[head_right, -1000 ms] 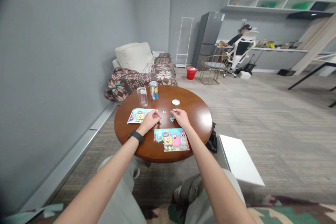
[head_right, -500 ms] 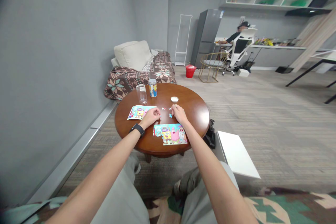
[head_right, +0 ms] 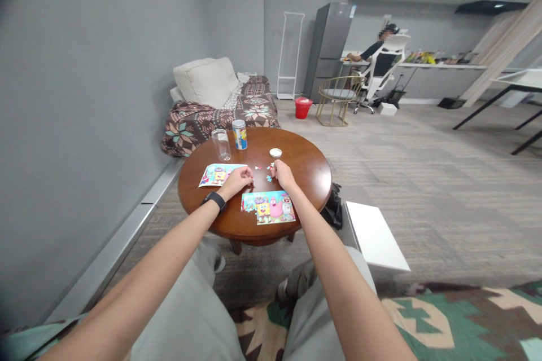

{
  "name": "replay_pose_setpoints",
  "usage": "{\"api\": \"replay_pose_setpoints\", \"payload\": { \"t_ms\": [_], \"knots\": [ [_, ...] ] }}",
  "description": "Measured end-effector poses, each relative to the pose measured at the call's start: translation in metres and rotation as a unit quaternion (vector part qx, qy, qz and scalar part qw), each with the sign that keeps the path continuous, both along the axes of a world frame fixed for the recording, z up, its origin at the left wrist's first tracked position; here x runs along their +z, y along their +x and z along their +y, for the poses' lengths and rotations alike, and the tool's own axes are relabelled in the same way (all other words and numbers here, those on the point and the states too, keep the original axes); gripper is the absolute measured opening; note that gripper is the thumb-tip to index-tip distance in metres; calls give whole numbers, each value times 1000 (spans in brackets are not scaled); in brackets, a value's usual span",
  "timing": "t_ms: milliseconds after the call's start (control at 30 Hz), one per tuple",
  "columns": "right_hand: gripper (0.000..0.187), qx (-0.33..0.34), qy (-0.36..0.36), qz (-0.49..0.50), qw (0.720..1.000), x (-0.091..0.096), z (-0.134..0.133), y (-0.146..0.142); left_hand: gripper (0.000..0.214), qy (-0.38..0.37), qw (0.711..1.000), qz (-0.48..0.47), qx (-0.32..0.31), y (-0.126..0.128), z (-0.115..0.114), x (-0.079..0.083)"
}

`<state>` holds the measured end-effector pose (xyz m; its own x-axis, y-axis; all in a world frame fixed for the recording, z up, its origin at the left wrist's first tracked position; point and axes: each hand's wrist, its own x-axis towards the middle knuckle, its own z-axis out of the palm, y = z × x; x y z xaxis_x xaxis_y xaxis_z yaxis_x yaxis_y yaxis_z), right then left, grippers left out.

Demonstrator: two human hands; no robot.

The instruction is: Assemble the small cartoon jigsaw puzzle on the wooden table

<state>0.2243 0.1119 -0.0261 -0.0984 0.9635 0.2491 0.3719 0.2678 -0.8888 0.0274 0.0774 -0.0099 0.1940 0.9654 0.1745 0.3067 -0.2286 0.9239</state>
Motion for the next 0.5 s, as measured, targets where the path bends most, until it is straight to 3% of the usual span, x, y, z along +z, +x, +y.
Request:
{"api": "replay_pose_setpoints", "payload": {
  "t_ms": [167,300,500],
  "knots": [
    [20,1,0,15,1000,1,-2,-1,15,-8,1000,-6,8,0,3,-2],
    [30,39,-9,22,999,-2,2,-2,17,-4,1000,-19,20,0,4,-4],
    [29,22,-10,5,1000,-2,5,-1,15,-3,999,-26,19,1,6,-5]
  ]
}}
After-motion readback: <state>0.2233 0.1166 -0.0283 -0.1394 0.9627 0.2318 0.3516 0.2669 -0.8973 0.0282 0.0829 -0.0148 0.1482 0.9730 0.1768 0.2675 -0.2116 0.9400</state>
